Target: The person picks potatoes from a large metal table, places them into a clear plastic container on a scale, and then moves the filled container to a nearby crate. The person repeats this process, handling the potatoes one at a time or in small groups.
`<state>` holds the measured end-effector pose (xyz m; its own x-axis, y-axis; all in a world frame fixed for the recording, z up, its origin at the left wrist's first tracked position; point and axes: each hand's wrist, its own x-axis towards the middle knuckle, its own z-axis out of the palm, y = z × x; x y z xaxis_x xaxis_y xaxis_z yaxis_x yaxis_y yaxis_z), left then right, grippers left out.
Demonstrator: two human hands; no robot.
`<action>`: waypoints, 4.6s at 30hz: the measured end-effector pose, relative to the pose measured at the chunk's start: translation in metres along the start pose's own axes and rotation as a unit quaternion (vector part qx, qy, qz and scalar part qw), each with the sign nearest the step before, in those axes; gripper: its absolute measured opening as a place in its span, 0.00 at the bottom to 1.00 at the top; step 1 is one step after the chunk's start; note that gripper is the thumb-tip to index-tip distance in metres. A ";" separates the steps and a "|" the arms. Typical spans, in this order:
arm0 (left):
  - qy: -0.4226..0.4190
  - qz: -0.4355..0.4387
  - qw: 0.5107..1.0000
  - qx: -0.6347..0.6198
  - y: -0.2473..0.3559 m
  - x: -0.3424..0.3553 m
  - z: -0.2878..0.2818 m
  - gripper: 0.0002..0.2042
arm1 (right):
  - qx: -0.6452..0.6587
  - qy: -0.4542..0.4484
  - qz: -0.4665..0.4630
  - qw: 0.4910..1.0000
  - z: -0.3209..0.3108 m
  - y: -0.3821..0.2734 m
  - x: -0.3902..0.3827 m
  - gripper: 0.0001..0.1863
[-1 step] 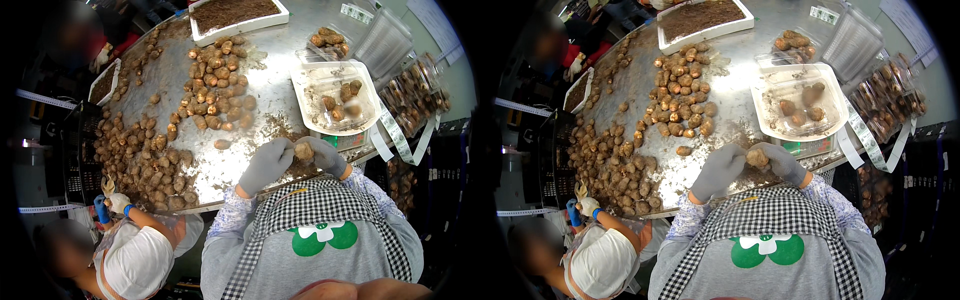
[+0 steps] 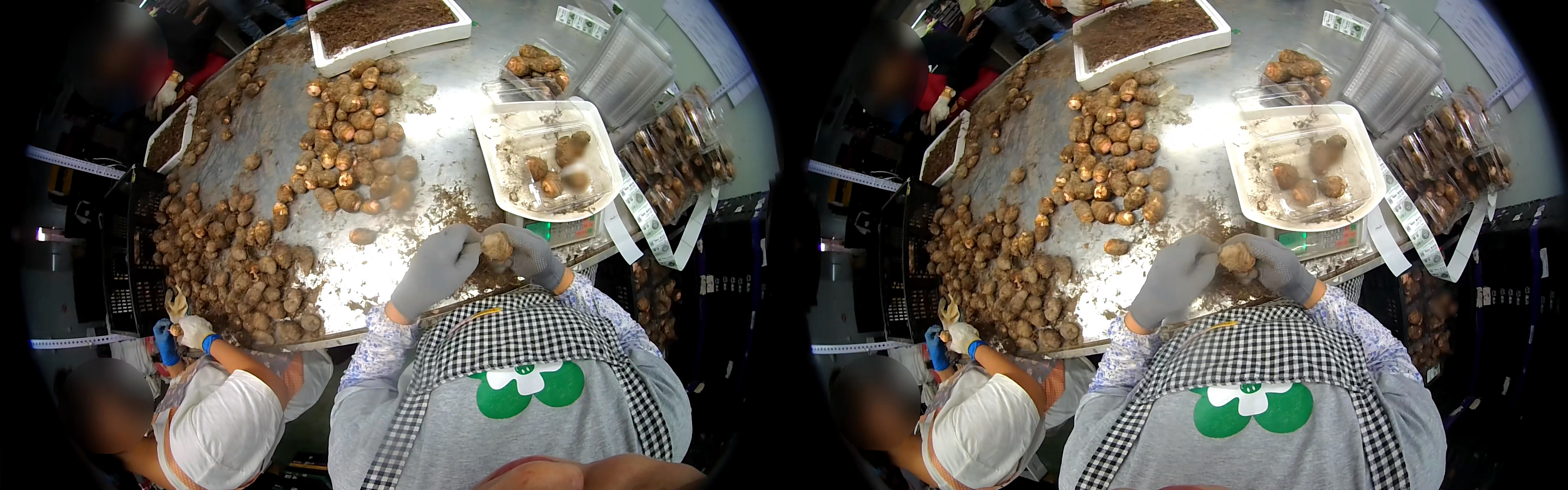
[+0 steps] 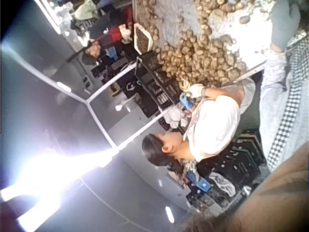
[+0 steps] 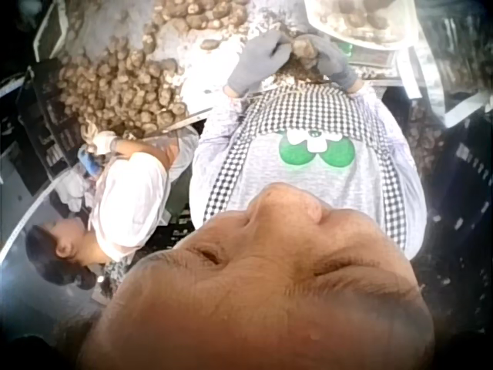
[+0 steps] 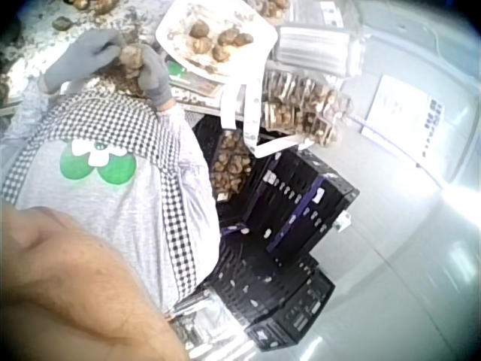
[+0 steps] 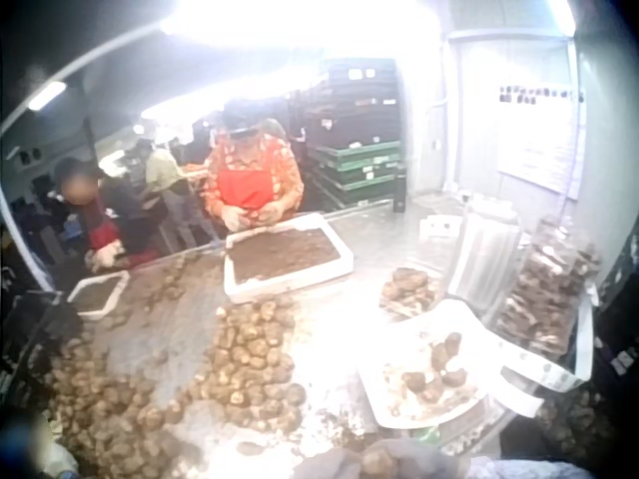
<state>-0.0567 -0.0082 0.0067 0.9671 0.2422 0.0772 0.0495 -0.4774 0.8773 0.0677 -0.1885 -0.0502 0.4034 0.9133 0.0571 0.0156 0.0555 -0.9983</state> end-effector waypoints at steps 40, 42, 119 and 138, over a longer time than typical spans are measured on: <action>0.092 -0.110 0.978 -0.152 -0.020 -0.018 0.013 0.07 | 0.323 0.011 0.124 0.938 0.012 0.007 0.010 0.26; 0.085 -0.112 0.980 -0.143 -0.016 -0.020 0.012 0.07 | 0.311 0.014 0.122 0.943 0.011 0.010 0.010 0.28; 0.190 0.013 0.970 -0.151 -0.058 -0.025 0.012 0.28 | 0.103 0.040 0.175 0.978 0.029 -0.042 0.055 0.18; 0.158 -0.056 0.939 -0.301 -0.009 0.035 0.003 0.20 | -0.326 -0.054 -0.003 0.944 -0.045 -0.100 0.089 0.28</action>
<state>-0.0228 0.0021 0.0004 0.8368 0.5470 0.0219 -0.0963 0.1076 0.9895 0.1429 -0.1308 0.0539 0.3072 0.9512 0.0287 0.5913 -0.1671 -0.7889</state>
